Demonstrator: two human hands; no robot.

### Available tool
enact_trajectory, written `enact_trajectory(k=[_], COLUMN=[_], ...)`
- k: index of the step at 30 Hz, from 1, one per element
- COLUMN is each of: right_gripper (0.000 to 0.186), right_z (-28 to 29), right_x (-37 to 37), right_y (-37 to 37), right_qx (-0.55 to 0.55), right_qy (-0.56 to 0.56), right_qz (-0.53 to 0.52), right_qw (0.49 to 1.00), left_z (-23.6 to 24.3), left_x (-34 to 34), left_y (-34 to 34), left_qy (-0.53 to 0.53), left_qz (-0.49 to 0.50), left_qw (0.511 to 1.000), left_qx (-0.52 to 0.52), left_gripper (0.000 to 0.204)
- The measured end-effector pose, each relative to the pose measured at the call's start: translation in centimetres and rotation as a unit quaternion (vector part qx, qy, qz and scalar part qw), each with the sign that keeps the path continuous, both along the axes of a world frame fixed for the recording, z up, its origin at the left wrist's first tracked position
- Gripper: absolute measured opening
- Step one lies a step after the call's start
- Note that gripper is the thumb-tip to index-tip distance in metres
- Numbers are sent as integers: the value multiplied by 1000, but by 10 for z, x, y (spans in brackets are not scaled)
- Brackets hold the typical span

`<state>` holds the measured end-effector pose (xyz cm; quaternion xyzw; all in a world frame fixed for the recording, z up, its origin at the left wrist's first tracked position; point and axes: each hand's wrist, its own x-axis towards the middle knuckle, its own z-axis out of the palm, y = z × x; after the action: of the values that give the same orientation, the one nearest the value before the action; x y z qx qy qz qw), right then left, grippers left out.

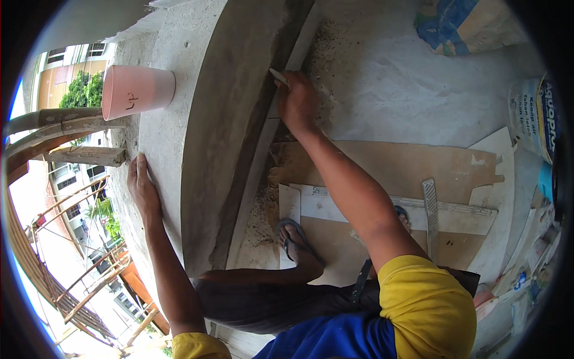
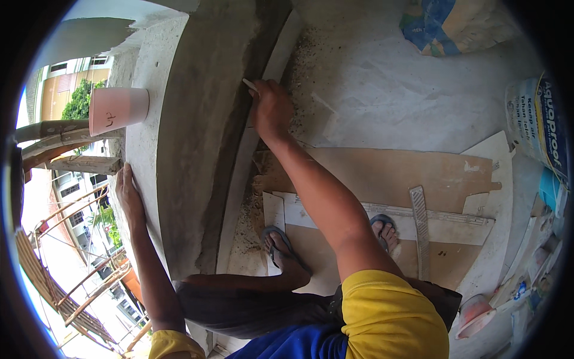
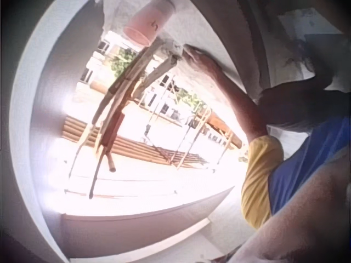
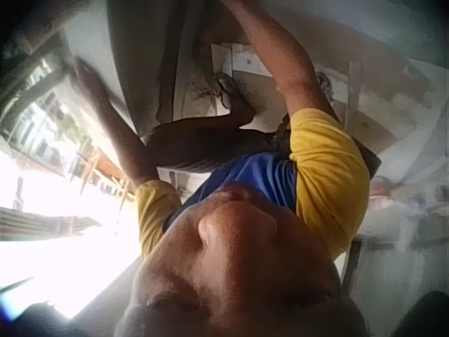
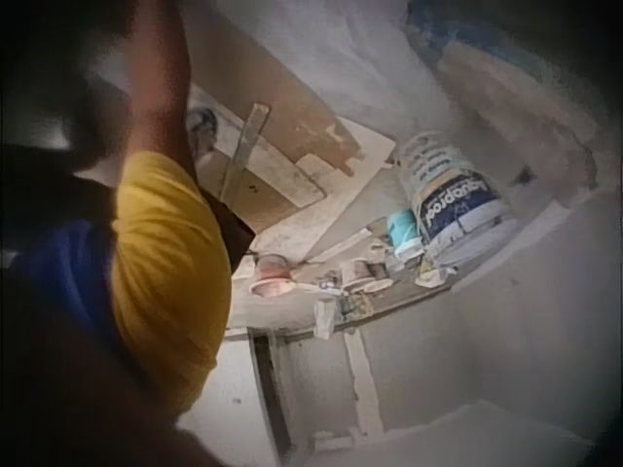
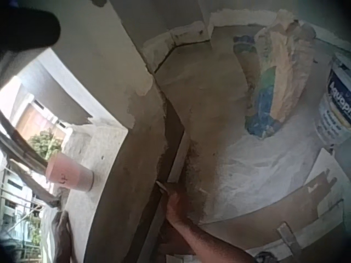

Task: Smoothing mortar on a corner of a concrete wall using a hand tool.

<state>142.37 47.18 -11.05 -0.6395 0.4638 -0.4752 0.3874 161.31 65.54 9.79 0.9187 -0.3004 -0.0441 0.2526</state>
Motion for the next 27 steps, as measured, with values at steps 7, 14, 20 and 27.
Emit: enact_trajectory(k=[7, 14, 20, 27], right_gripper=[16, 17, 14, 19], right_z=[5, 5, 3, 3], right_x=[1, 5, 0, 1], right_y=[93, 27, 120, 47], right_qx=[-13, -20, 3, 2], right_qy=[49, 16, 29, -22], right_qz=[109, -16, 134, 1], right_qw=[993, 1000, 990, 1000], left_z=[11, -3, 3, 2], left_x=[2, 7, 0, 7], left_y=[0, 11, -2, 14], left_qy=[-3, -22, -29, -24], left_qz=[24, 1, 12, 1], left_qw=[1000, 1000, 1000, 999], left_qx=[-6, -15, 3, -29], left_gripper=[53, 48, 47, 44])
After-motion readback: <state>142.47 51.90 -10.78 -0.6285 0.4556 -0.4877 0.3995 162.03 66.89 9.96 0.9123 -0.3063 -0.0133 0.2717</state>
